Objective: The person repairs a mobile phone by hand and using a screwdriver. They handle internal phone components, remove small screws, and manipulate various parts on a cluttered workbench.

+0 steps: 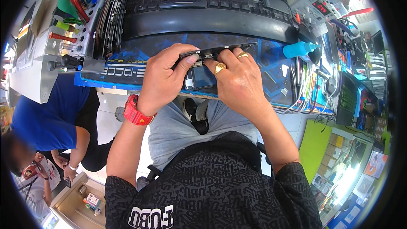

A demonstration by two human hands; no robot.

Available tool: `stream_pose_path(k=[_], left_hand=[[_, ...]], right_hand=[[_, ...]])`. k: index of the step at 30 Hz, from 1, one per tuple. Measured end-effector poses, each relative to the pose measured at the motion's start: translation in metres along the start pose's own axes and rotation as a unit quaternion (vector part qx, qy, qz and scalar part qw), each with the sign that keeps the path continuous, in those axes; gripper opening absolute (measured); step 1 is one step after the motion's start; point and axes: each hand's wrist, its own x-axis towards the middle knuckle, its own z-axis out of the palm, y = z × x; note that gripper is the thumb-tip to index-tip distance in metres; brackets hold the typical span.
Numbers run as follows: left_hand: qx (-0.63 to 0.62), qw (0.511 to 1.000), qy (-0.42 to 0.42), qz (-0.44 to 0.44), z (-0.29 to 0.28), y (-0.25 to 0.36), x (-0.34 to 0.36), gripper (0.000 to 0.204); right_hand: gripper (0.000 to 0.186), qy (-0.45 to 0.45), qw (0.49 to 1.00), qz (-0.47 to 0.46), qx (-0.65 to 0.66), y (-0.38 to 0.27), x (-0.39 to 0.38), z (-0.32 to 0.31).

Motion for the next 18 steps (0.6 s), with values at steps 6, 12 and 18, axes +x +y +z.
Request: stream_pose_path(k=[6, 12, 18], left_hand=[[-0.009, 1.0, -0.003, -0.02, -0.0003, 0.0012, -0.0012, 0.017], [-0.017, 1.0, 0.006, -0.015, 0.0003, 0.0005, -0.0011, 0.016], [-0.015, 1.0, 0.005, -0.002, 0.0008, -0.002, -0.0007, 0.016]], right_hand=[[0.031, -0.01, 1.0, -0.012, -0.018, -0.0002, 0.0025, -0.0016], [0.029, -0.022, 0.999, -0.019, -0.025, -0.0012, 0.0035, -0.0034], [0.026, -0.03, 0.998, -0.033, -0.044, -0.0037, 0.004, -0.0038]])
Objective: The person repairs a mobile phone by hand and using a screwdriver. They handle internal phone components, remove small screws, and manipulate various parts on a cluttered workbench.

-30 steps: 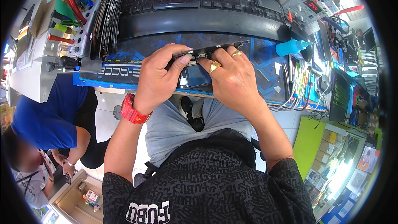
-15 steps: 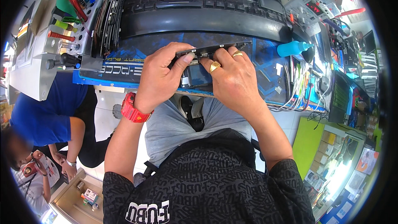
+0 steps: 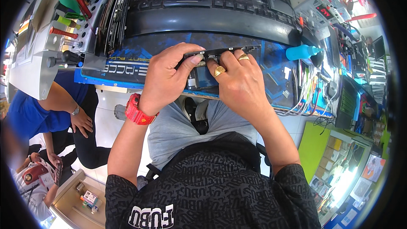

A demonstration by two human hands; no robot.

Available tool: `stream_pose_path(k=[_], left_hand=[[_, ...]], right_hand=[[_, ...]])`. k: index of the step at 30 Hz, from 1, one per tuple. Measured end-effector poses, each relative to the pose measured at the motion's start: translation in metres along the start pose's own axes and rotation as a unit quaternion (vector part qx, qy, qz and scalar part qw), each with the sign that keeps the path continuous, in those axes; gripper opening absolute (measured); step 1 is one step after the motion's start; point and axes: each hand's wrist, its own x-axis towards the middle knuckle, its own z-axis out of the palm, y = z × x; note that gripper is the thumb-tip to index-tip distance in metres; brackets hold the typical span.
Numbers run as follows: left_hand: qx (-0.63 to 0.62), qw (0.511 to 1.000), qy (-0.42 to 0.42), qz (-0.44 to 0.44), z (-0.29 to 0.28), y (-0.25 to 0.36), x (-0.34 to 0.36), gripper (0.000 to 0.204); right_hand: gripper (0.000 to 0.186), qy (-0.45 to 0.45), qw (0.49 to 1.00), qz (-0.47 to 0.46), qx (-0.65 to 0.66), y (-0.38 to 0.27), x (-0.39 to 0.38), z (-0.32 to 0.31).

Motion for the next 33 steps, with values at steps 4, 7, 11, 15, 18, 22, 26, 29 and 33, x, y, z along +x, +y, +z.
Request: stream_pose_path(k=[4, 7, 11, 15, 18, 22, 26, 29, 33], left_hand=[[0.009, 0.999, -0.029, -0.022, -0.005, 0.001, 0.0, 0.018], [-0.022, 0.999, -0.021, -0.036, -0.003, 0.003, -0.001, 0.019], [0.028, 0.999, -0.039, 0.005, -0.005, -0.003, 0.0, 0.018], [0.001, 1.0, 0.004, 0.015, 0.001, 0.0, 0.002, 0.016], [0.004, 1.0, 0.009, 0.011, 0.001, 0.001, 0.001, 0.016], [0.013, 1.0, -0.014, -0.024, -0.002, 0.001, -0.001, 0.018], [0.013, 0.999, -0.023, -0.037, -0.004, 0.002, -0.002, 0.02], [0.021, 0.999, -0.025, -0.039, -0.004, 0.002, -0.002, 0.019], [0.02, 1.0, -0.01, 0.002, -0.003, -0.001, -0.002, 0.018]], right_hand=[[0.026, -0.008, 1.0, -0.001, -0.005, -0.001, -0.001, -0.001], [0.026, -0.008, 1.0, -0.004, -0.012, -0.002, -0.002, -0.001], [0.025, -0.025, 0.999, -0.006, -0.03, -0.006, -0.001, -0.003], [0.03, -0.012, 1.0, 0.001, -0.019, -0.004, -0.002, -0.006], [0.033, 0.004, 1.0, 0.02, 0.013, 0.001, -0.006, -0.002], [0.034, 0.004, 0.998, 0.037, 0.042, 0.003, -0.007, 0.001], [0.034, 0.002, 0.998, 0.043, 0.046, 0.003, -0.008, 0.001], [0.035, 0.012, 0.998, 0.043, 0.05, 0.003, -0.009, 0.002], [0.037, 0.031, 0.997, 0.047, 0.057, 0.004, -0.009, 0.002]])
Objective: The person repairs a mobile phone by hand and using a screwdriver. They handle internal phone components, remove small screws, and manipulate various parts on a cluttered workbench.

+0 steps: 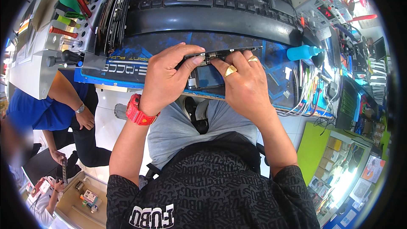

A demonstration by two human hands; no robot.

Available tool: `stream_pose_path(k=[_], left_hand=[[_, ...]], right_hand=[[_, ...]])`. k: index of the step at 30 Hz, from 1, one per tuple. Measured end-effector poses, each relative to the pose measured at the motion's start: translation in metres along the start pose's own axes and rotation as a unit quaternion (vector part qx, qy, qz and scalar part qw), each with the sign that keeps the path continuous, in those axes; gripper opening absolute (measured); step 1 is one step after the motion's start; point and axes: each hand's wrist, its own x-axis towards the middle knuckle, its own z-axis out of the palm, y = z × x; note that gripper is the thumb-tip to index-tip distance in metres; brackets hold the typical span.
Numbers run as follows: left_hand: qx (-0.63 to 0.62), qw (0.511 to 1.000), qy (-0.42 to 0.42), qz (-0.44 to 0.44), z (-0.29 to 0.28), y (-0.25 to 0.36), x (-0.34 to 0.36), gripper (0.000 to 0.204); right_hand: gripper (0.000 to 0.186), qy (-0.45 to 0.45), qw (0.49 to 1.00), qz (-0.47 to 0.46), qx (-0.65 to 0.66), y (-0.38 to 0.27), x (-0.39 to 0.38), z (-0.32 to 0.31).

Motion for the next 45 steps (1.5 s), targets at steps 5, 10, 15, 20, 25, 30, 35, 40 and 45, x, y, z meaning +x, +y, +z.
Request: stream_pose_path(k=[5, 10, 15, 20, 25, 30, 35, 40, 45], left_hand=[[0.007, 0.999, 0.022, 0.033, 0.003, -0.001, 0.003, 0.016], [0.001, 0.999, 0.019, 0.027, 0.003, 0.0, 0.003, 0.016], [0.01, 0.999, 0.021, 0.036, 0.003, -0.002, 0.003, 0.015], [0.016, 0.999, 0.018, 0.041, 0.003, -0.002, 0.002, 0.015], [0.019, 0.998, 0.02, 0.048, 0.004, -0.003, 0.002, 0.016], [0.023, 0.998, 0.024, 0.046, 0.004, -0.002, 0.002, 0.014], [-0.01, 1.0, 0.025, 0.014, 0.005, 0.002, 0.003, 0.014], [-0.007, 0.999, 0.024, 0.02, 0.005, 0.001, 0.003, 0.015], [-0.021, 1.0, 0.02, 0.005, 0.003, 0.002, 0.003, 0.016]], right_hand=[[0.037, -0.006, 1.0, 0.001, -0.004, -0.001, -0.001, 0.0], [0.031, -0.014, 0.999, -0.011, -0.034, -0.005, 0.002, 0.002], [0.028, -0.019, 0.998, -0.026, -0.061, -0.009, 0.003, 0.004], [0.027, -0.019, 0.997, -0.046, -0.067, -0.01, 0.003, 0.004], [0.025, -0.055, 0.995, -0.027, -0.076, -0.016, 0.006, -0.001], [0.027, -0.017, 0.998, -0.004, -0.056, -0.012, 0.002, 0.001], [0.036, 0.014, 0.998, 0.058, -0.009, -0.004, -0.005, 0.001], [0.034, 0.003, 0.999, 0.047, 0.002, -0.007, -0.003, -0.001], [0.035, -0.004, 0.999, 0.037, -0.004, -0.005, -0.003, 0.001]])
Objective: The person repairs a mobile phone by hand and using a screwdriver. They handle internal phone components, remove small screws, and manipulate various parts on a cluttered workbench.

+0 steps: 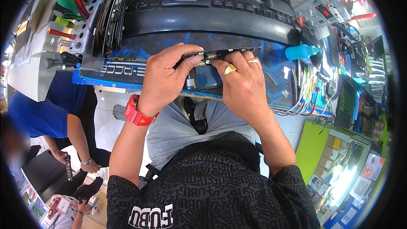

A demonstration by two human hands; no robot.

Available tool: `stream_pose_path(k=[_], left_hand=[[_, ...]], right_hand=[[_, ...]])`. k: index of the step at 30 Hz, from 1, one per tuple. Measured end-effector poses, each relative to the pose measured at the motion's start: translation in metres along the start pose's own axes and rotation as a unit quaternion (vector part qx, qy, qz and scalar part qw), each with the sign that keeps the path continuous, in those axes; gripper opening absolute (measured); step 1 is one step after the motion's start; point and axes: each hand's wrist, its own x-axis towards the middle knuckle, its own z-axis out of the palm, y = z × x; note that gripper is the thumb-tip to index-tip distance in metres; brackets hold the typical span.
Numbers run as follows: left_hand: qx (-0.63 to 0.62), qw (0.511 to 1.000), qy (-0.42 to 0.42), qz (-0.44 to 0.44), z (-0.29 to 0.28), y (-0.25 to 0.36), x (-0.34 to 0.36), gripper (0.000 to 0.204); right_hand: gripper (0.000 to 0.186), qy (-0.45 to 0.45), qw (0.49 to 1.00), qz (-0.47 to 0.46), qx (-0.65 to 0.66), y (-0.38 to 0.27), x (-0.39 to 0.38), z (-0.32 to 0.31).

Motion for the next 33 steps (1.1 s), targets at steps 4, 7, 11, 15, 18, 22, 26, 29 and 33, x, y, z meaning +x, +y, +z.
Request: stream_pose_path(k=[4, 7, 11, 15, 18, 22, 26, 29, 33], left_hand=[[-0.021, 0.999, 0.006, -0.028, -0.0003, 0.0024, -0.0001, 0.016], [-0.022, 0.999, 0.006, -0.028, 0.0004, 0.0018, 0.0003, 0.016], [-0.02, 1.0, 0.008, -0.022, 0.0018, 0.0, 0.0003, 0.017], [-0.006, 1.0, 0.01, -0.026, 0.0014, 0.0023, 0.0002, 0.017], [-0.007, 1.0, 0.009, -0.024, 0.0021, 0.0014, 0.0004, 0.017], [-0.007, 1.0, 0.012, -0.022, 0.0024, 0.0005, 0.0001, 0.017], [0.0, 1.0, 0.013, -0.018, 0.0025, 0.0009, 0.0003, 0.018], [0.008, 1.0, 0.01, -0.02, 0.0021, 0.0006, -0.0002, 0.017], [0.025, 0.999, 0.018, 0.027, 0.0029, -0.0031, -0.0003, 0.015]], right_hand=[[0.037, 0.001, 1.0, -0.015, -0.011, 0.0003, 0.0022, 0.0003], [0.038, 0.025, 0.999, -0.017, -0.014, 0.0006, 0.0028, 0.0026], [0.039, 0.038, 0.999, -0.014, -0.008, -0.0018, 0.0032, 0.0007], [0.037, 0.019, 0.999, -0.027, -0.011, -0.0004, 0.0034, 0.0016], [0.036, 0.012, 0.999, -0.028, -0.016, 0.0007, 0.0022, 0.003], [0.035, 0.006, 0.999, -0.031, -0.019, 0.0016, 0.0027, 0.0034], [0.033, 0.001, 0.999, -0.037, -0.027, 0.0021, 0.0041, 0.001], [0.033, 0.002, 0.998, -0.049, -0.033, 0.0044, 0.0047, 0.0001], [0.032, 0.004, 0.998, -0.06, -0.033, 0.0076, 0.0041, 0.0017]])
